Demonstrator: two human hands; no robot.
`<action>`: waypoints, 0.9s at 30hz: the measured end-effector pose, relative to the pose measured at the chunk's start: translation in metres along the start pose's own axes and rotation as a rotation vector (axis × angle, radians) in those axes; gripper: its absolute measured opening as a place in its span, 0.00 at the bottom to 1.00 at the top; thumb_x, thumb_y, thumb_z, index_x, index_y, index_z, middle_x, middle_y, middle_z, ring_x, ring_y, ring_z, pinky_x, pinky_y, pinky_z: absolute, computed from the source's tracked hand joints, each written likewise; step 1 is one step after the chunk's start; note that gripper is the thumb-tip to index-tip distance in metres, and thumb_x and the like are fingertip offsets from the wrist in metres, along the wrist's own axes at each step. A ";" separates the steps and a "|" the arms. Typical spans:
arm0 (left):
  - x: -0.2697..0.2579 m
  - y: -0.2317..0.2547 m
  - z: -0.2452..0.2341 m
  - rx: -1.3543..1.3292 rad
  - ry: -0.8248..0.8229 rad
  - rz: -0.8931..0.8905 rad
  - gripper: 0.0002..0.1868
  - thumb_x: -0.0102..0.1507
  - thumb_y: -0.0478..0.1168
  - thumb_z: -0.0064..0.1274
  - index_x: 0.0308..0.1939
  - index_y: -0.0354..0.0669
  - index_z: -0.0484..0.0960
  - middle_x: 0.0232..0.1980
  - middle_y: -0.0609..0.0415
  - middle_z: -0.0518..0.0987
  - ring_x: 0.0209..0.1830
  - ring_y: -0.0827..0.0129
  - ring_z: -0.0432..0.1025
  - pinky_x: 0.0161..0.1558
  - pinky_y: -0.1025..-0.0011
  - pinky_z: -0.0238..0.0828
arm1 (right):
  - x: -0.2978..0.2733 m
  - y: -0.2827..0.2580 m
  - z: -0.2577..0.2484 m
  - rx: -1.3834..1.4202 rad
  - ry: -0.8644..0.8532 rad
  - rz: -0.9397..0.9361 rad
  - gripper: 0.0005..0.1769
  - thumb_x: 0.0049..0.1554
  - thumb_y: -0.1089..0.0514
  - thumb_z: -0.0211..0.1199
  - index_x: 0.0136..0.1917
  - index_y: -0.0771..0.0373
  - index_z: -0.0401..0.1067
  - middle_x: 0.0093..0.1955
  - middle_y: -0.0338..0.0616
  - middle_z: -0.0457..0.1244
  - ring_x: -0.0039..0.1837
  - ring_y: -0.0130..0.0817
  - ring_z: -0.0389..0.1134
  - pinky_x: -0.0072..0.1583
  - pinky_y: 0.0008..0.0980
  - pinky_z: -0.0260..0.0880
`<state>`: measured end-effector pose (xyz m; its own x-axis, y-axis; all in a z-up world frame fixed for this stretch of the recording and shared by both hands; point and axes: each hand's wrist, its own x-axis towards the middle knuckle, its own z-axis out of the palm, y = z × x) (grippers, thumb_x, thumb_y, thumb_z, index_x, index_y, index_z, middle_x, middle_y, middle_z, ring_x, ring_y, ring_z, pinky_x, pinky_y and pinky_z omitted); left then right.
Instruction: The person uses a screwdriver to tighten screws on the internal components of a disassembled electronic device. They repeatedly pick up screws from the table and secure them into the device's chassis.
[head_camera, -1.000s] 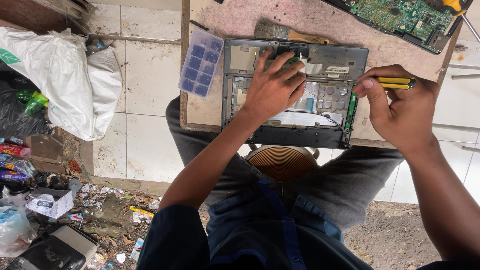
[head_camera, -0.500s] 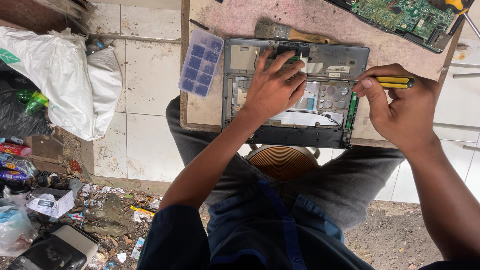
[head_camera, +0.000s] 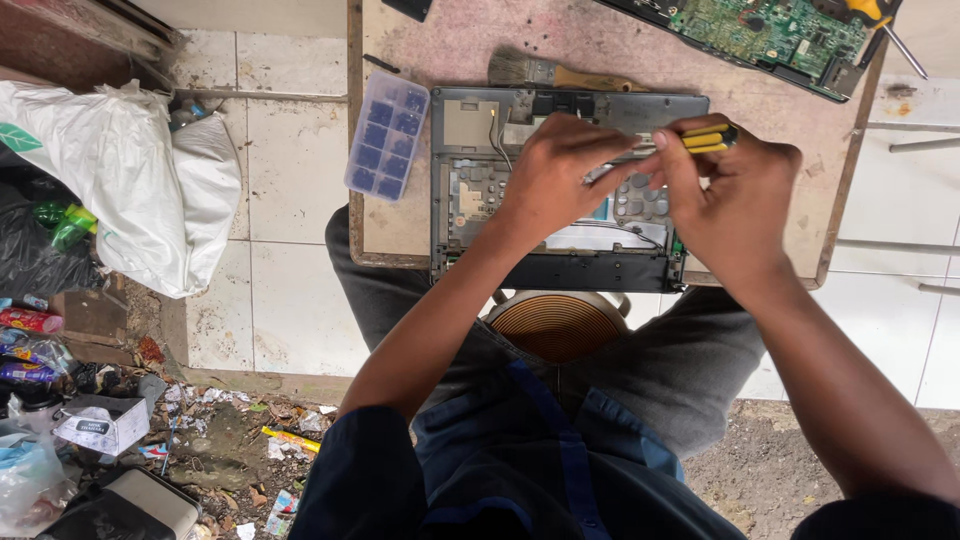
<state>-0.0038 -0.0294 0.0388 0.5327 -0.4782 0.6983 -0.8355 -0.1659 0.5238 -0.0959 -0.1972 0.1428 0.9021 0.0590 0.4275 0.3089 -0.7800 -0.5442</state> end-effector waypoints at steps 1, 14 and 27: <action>0.001 -0.003 0.003 0.001 0.001 0.004 0.12 0.62 0.37 0.75 0.46 0.44 0.89 0.43 0.58 0.90 0.41 0.65 0.85 0.50 0.63 0.77 | 0.003 -0.002 0.000 -0.001 0.003 -0.002 0.16 0.80 0.63 0.63 0.49 0.66 0.82 0.36 0.38 0.71 0.39 0.30 0.73 0.46 0.32 0.66; 0.020 -0.017 -0.012 -0.189 -0.231 -0.128 0.09 0.69 0.39 0.63 0.52 0.42 0.89 0.42 0.54 0.91 0.32 0.71 0.85 0.36 0.72 0.84 | 0.050 -0.002 -0.044 -0.174 -0.174 -0.267 0.07 0.71 0.67 0.73 0.62 0.70 0.79 0.53 0.55 0.73 0.51 0.51 0.75 0.55 0.44 0.72; 0.039 0.009 -0.015 -0.144 -0.060 -0.048 0.13 0.62 0.27 0.58 0.24 0.42 0.77 0.19 0.59 0.70 0.23 0.78 0.57 0.28 0.73 0.57 | 0.051 -0.021 -0.025 -1.034 -0.314 -0.167 0.31 0.82 0.35 0.58 0.39 0.46 0.75 0.30 0.30 0.66 0.35 0.32 0.73 0.31 0.29 0.67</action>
<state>0.0115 -0.0361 0.0781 0.5586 -0.5241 0.6429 -0.7792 -0.0660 0.6232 -0.0641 -0.1935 0.1936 0.9543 0.2548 0.1562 0.1648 -0.8848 0.4359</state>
